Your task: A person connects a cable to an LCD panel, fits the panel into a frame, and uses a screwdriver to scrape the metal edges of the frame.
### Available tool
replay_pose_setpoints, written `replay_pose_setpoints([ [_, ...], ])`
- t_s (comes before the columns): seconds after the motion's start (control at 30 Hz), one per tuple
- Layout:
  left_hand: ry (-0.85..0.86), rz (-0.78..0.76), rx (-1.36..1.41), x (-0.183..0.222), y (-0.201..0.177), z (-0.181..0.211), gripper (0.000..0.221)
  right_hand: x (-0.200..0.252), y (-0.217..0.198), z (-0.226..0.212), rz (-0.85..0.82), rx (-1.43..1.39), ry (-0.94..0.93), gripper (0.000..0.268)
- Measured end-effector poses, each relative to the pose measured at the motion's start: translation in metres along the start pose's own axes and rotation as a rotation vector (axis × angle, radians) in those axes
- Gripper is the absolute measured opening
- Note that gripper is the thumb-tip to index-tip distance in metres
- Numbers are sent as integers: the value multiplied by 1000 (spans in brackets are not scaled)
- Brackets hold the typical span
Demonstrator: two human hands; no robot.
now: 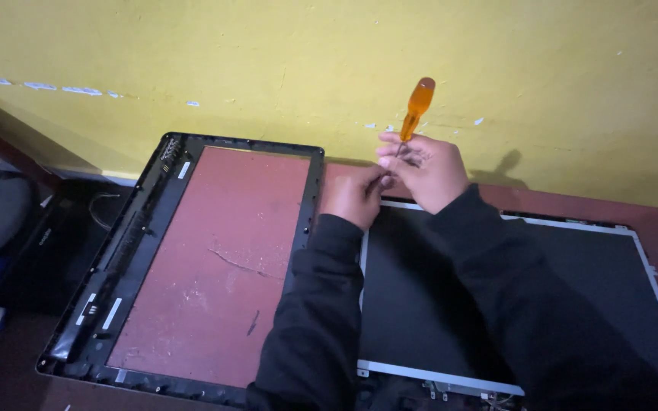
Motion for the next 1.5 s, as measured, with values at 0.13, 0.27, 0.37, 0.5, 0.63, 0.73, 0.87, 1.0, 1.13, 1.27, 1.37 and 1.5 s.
replay_pose_setpoints([
  [0.13, -104, -59, 245, 2, -9, 1, 17, -2, -7, 5, 12, 67, 45, 15],
  [0.27, -62, 8, 71, 2, -1, -7, 14, -1, -8, 6, 38, 188, 48, 16],
  [0.37, -52, -18, 49, -1, 3, -12, 6, -5, -2, 16, 6, 98, 21, 16],
  [0.5, -106, -93, 185, 0, -4, 2, 5, -5, -7, 15, 4, 62, 31, 23],
  [0.63, -148, -286, 324, -2, -14, 14, 16, -15, -28, -41, -133, -300, -217, 80],
  [0.73, -151, -304, 344, -2, -23, 25, 15, -16, -35, -85, -238, -72, -293, 65],
  [0.87, -245, -335, 345, -2, -23, 25, 14, -27, -33, -89, -199, 361, -403, 27],
  [1.0, -286, -335, 311, -1, -22, 21, 18, -34, -32, -83, -64, 569, -471, 24],
  [1.13, -164, -272, 238, -5, -16, 2, 19, -36, -25, -82, 18, 635, -425, 26],
  [1.27, -341, -208, -26, -7, -59, -11, 22, -20, -39, -90, -5, 674, -346, 26],
  [1.37, -612, -257, -321, 1, -92, -14, 29, 8, -73, -109, 134, 631, -412, 28],
  [1.5, -1013, -676, -539, 21, -107, 22, 33, 66, -104, -144, 248, 578, -439, 30],
])
Point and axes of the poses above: each hand's wrist, its own x-axis away from the middle knuckle, its own y-axis out of the palm, z = x × y, the point moved 5 cm from there along -x, towards the middle knuckle, and after that the axes turned 11 degrees about -y, right-handed, at the moved point
